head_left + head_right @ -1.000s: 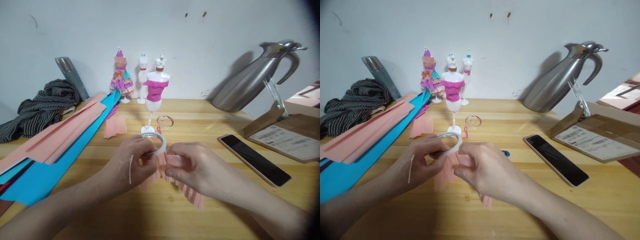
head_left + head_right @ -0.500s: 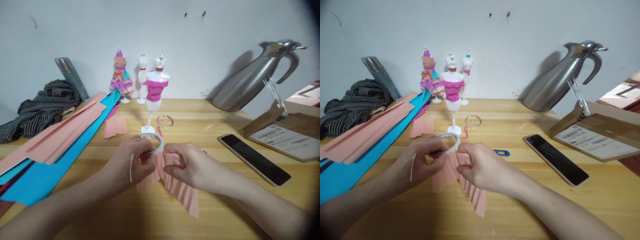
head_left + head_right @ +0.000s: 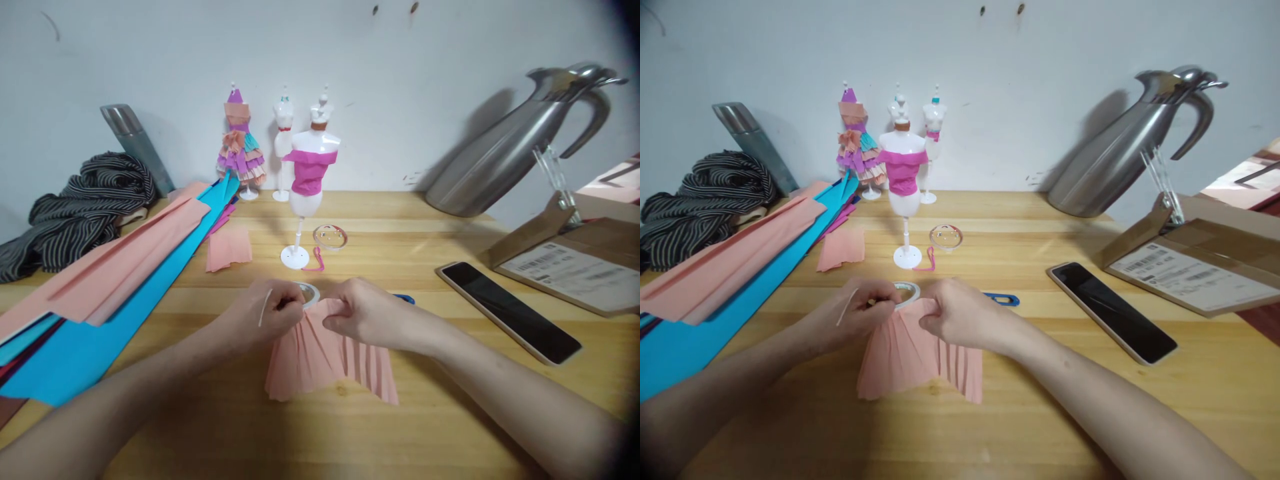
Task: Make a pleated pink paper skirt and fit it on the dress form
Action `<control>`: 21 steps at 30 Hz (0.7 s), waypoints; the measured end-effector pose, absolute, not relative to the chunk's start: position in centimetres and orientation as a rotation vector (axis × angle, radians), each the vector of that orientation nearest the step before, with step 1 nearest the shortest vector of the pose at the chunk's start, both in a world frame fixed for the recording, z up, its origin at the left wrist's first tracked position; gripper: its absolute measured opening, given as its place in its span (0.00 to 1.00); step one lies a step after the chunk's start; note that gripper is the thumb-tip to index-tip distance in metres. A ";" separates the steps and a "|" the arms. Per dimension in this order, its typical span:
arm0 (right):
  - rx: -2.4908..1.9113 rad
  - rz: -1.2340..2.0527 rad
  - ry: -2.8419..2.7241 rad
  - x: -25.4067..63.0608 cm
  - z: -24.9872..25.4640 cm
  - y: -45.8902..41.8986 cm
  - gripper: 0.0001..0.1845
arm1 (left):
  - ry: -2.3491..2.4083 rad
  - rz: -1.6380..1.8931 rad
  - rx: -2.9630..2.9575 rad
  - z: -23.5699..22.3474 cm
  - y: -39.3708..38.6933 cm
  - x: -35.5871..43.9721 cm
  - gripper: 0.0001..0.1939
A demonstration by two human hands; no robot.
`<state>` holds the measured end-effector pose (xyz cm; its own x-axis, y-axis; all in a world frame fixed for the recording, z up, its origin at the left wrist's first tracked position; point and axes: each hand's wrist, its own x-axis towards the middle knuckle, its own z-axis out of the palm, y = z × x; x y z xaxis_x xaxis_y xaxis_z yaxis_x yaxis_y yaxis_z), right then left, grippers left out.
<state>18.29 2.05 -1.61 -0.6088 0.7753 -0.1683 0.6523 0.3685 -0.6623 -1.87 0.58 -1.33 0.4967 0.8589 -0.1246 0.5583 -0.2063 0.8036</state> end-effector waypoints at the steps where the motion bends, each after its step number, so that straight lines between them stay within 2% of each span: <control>1: -1.283 1.079 -2.459 18.3 -1.5 2.0 0.11 | 1.157 0.432 1.882 -1.0 0.6 -1.9 0.12; 5: -1.300 1.098 -2.468 18.2 -0.7 1.6 0.06 | 1.174 0.434 1.872 -0.7 0.5 -1.8 0.17; 9: -1.319 1.079 -2.465 18.2 -0.2 1.3 0.13 | 1.246 0.476 1.879 -1.6 0.6 -1.7 0.16; 12: -1.349 1.055 -2.495 18.2 -0.2 1.4 0.09 | 1.283 0.506 1.879 -2.1 0.7 -1.7 0.14; 17: -1.352 0.960 -2.532 18.1 -0.3 1.4 0.03 | 1.361 0.517 1.831 -2.4 0.8 -1.6 0.18; 21: -1.364 0.966 -2.515 18.0 -0.4 1.1 0.11 | 1.401 0.552 1.856 -2.5 0.8 -1.4 0.17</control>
